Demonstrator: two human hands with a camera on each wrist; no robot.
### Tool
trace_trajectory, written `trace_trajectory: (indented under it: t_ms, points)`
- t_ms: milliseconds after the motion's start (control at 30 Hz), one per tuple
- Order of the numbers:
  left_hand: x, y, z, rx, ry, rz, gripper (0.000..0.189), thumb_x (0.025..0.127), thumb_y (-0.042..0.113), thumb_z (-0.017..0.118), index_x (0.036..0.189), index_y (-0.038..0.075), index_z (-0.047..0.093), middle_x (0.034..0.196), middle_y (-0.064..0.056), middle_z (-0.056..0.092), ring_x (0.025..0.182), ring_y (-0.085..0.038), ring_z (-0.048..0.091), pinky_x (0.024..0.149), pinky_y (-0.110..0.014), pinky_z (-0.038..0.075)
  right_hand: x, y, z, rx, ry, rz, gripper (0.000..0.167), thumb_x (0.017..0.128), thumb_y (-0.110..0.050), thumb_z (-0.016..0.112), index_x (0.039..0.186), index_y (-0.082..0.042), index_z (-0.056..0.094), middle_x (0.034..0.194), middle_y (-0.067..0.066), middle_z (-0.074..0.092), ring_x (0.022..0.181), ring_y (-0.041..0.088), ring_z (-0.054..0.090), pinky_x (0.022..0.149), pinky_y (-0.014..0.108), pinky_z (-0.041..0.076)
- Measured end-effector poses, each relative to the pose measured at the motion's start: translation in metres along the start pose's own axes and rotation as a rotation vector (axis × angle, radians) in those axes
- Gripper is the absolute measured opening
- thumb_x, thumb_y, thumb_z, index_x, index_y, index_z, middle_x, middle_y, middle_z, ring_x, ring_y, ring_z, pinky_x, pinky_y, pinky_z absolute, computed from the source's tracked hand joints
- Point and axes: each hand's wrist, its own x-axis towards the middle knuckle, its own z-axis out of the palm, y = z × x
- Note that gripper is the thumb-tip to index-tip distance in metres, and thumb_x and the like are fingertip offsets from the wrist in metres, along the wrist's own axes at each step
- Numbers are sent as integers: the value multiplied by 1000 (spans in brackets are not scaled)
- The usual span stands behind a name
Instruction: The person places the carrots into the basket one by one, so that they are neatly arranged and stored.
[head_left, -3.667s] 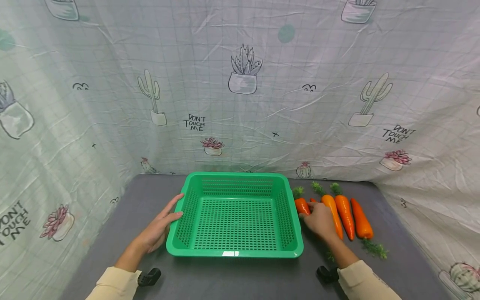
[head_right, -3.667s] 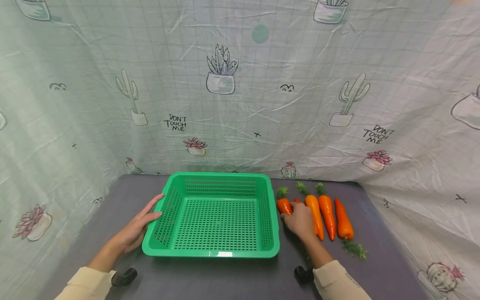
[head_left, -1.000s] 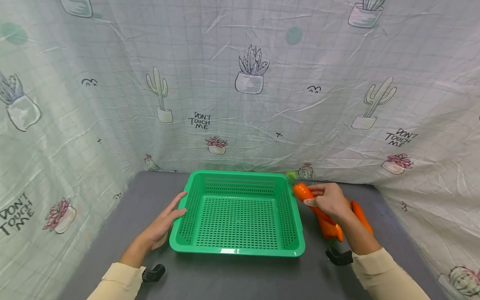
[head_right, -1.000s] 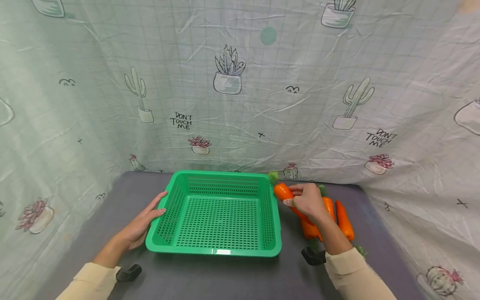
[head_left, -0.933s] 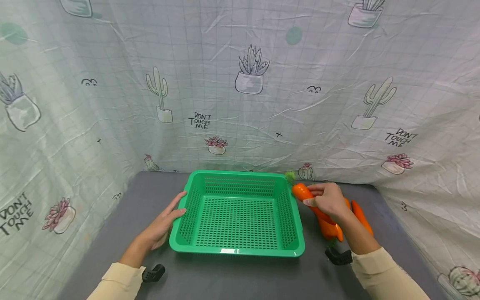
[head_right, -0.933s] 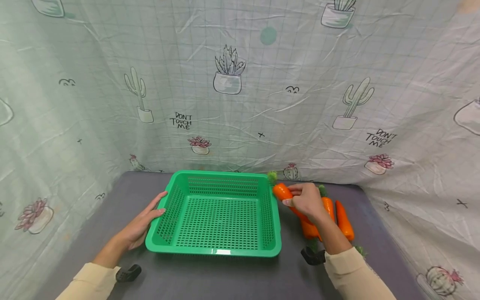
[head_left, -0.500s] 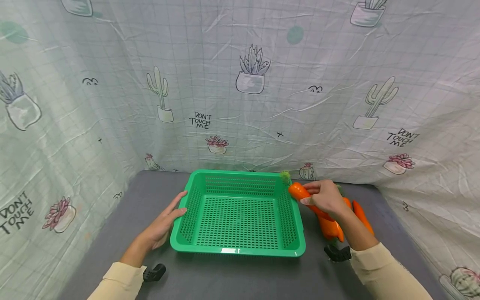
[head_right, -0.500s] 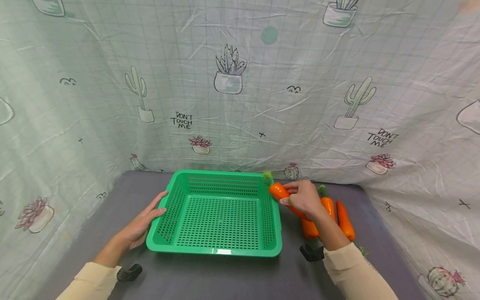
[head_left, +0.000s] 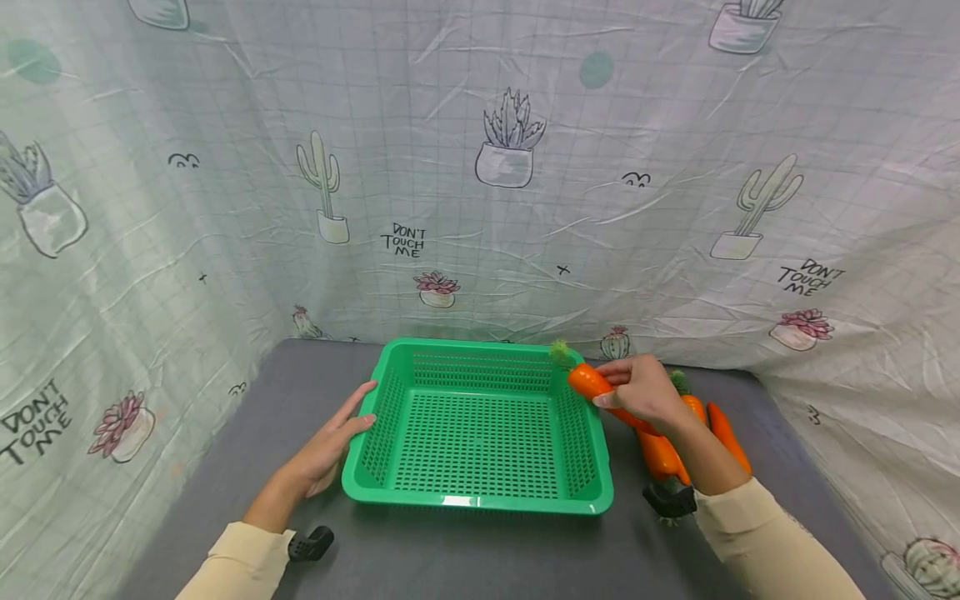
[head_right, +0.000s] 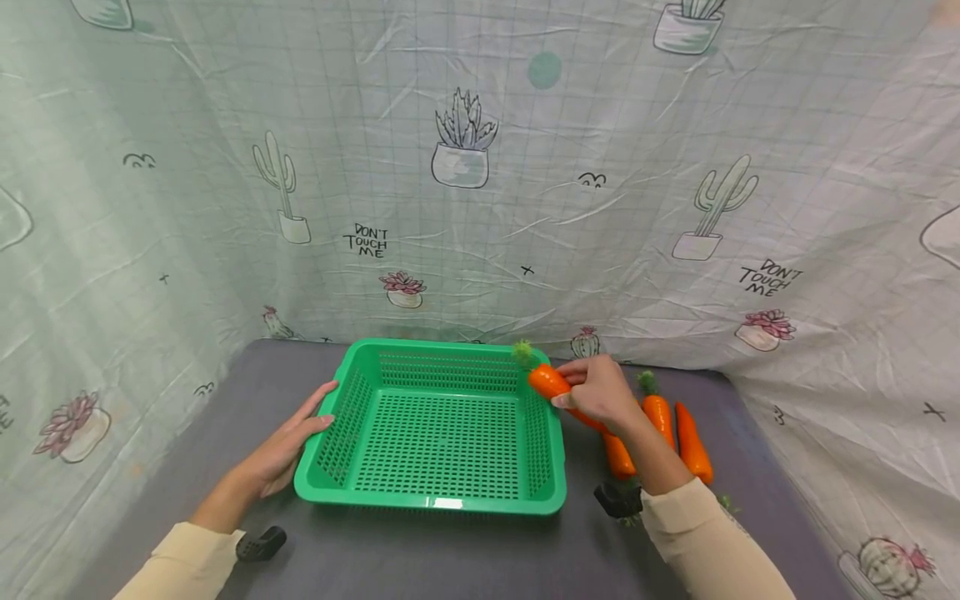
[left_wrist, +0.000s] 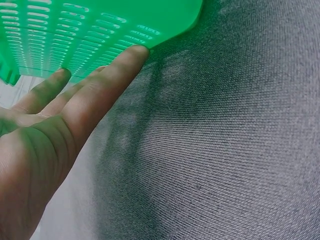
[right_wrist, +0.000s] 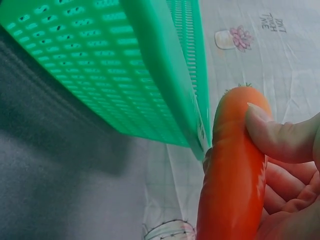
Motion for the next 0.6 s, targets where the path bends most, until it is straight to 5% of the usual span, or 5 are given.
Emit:
trace_trajectory:
  t_ms: [333,600]
  points:
    - [-2,2,1,28,15,1,70,111,39,48,167,41,6,174,-14,6,142,-35,45,96,-37,53,6,-8,6,-37,-34,-30,50,86,-7,84,132,3,69,128,28,70,113,41,69,88,45,61]
    - [-3,3,1,21,5,1,70,111,39,47,167,41,5,172,-17,10,132,-27,55,94,-37,55,13,-17,11,-30,-69,-79,50,83,-2,84,130,6,69,125,29,71,111,41,70,84,42,62]
